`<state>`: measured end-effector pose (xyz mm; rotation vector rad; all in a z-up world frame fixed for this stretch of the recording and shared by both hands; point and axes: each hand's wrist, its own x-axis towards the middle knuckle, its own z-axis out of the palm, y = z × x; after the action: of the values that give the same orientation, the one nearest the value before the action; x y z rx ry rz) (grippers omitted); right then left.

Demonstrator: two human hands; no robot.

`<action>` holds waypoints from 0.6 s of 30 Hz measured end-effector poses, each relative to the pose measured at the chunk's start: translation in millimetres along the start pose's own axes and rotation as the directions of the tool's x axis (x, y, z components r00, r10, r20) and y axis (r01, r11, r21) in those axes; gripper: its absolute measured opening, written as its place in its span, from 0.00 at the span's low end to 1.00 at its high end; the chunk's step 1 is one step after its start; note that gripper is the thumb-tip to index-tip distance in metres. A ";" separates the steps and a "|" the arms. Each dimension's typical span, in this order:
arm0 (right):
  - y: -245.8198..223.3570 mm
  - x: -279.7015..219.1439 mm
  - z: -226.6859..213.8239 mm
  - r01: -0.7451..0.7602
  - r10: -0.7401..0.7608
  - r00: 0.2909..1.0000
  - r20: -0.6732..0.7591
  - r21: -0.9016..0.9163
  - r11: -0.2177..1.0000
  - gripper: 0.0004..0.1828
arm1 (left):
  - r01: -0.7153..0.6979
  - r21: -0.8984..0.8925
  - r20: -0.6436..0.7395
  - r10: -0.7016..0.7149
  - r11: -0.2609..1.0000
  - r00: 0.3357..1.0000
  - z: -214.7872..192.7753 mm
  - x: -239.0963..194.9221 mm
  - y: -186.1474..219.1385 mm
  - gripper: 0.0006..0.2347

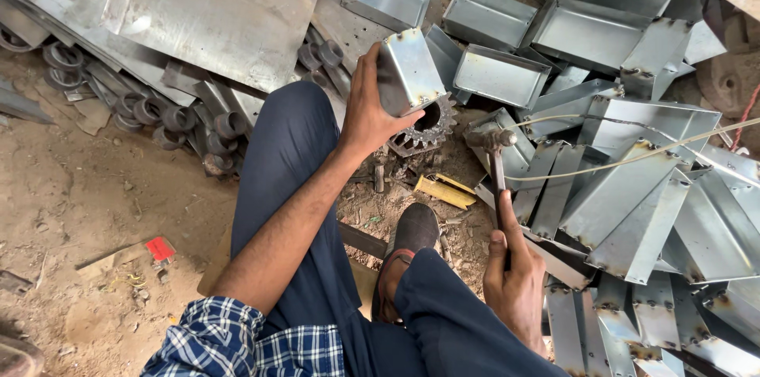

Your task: The person uses a hammer to flatten or bend edges on metal boxes, using a large gear as an anvil for support.

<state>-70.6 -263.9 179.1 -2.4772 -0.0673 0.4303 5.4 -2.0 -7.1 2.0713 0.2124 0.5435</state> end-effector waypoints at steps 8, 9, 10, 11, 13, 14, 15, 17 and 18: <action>-14.5 21.3 -12.7 0.228 -0.222 0.970 -0.098 0.058 0.972 0.27 | -0.006 0.003 0.048 0.006 1.000 0.999 -1.4 4.6 -0.2 0.55; -18.3 23.9 -15.3 0.228 -0.222 0.970 -0.095 0.059 0.972 0.27 | -0.028 0.021 0.057 0.026 0.999 0.998 -2.4 5.9 -1.2 0.56; -22.0 25.9 -18.9 0.213 -0.206 0.975 -0.087 0.079 0.974 0.28 | -0.025 0.023 0.057 0.024 0.999 0.998 -4.2 7.4 -2.4 0.56; -25.4 28.3 -21.8 0.197 -0.189 0.979 -0.080 0.098 0.976 0.28 | 0.015 -0.012 0.100 -0.014 1.000 0.995 -6.0 9.1 -3.5 0.56; -31.4 36.0 -26.3 0.277 -0.268 0.958 -0.104 0.090 0.957 0.28 | 0.059 -0.046 0.143 -0.052 0.997 0.988 -9.0 11.8 -4.5 0.56; -34.1 39.2 -28.1 0.357 -0.345 0.929 -0.130 0.080 0.931 0.27 | 0.078 -0.080 0.159 -0.065 0.994 0.985 -10.3 12.9 -4.8 0.56; -36.9 40.9 -29.0 0.356 -0.345 0.930 -0.127 0.081 0.931 0.27 | 0.099 -0.113 0.175 -0.078 0.989 0.981 -11.6 13.4 -5.0 0.55; -41.5 42.4 -29.3 0.390 -0.376 0.910 -0.174 0.053 0.919 0.28 | 0.095 -0.106 0.179 -0.075 0.990 0.981 -11.7 13.6 -4.6 0.55; -43.4 42.9 -28.4 0.389 -0.375 0.911 -0.171 0.055 0.920 0.28 | 0.088 -0.100 0.183 -0.068 0.991 0.981 -11.4 13.3 -4.3 0.55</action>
<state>-18.6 -238.7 213.6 -2.3265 -0.4516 0.0666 12.3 13.8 -1.7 1.9841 0.1546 0.3114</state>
